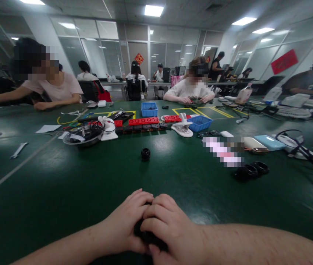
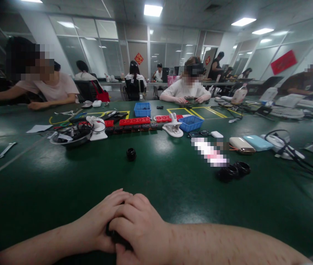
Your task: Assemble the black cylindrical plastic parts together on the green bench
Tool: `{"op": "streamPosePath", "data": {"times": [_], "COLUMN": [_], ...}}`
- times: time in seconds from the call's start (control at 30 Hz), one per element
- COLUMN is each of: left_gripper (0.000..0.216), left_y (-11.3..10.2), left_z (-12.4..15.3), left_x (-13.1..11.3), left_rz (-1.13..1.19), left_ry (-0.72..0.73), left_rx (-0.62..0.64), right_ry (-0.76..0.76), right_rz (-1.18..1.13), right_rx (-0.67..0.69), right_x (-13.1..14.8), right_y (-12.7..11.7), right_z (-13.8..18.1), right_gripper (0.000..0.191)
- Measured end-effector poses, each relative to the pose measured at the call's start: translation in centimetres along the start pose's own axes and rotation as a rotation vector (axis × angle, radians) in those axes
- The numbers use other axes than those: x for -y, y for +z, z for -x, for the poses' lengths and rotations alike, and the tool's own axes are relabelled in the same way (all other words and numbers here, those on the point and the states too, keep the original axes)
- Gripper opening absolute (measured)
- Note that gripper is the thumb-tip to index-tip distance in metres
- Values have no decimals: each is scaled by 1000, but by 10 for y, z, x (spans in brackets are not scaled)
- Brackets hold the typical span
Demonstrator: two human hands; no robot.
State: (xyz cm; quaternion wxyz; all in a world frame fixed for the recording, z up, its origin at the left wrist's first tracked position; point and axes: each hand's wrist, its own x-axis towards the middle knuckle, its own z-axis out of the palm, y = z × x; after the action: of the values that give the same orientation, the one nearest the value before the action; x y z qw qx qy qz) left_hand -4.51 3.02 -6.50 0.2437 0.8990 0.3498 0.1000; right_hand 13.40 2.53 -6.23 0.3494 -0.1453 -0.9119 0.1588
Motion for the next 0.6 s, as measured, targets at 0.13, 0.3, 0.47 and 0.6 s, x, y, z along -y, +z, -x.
{"op": "streamPosePath", "data": {"times": [0.13, 0.3, 0.47, 0.6], "left_gripper": [67, 69, 70, 72], "left_y": [2, 3, -1, 1], "left_z": [0, 2, 1, 2], "left_x": [2, 3, 1, 3], "left_rz": [-2, -8, 31, 38], "left_ry": [8, 13, 30, 31], "left_rx": [4, 18, 5, -15], "right_ry": [-104, -120, -151, -134], "right_rz": [-46, -96, -98, -11], "right_rx": [6, 24, 30, 219], "right_x": [-4, -6, -4, 0], "right_y": [0, 0, -3, -18], "right_z": [-2, -2, -3, -4], "right_gripper": [23, 28, 31, 31]}}
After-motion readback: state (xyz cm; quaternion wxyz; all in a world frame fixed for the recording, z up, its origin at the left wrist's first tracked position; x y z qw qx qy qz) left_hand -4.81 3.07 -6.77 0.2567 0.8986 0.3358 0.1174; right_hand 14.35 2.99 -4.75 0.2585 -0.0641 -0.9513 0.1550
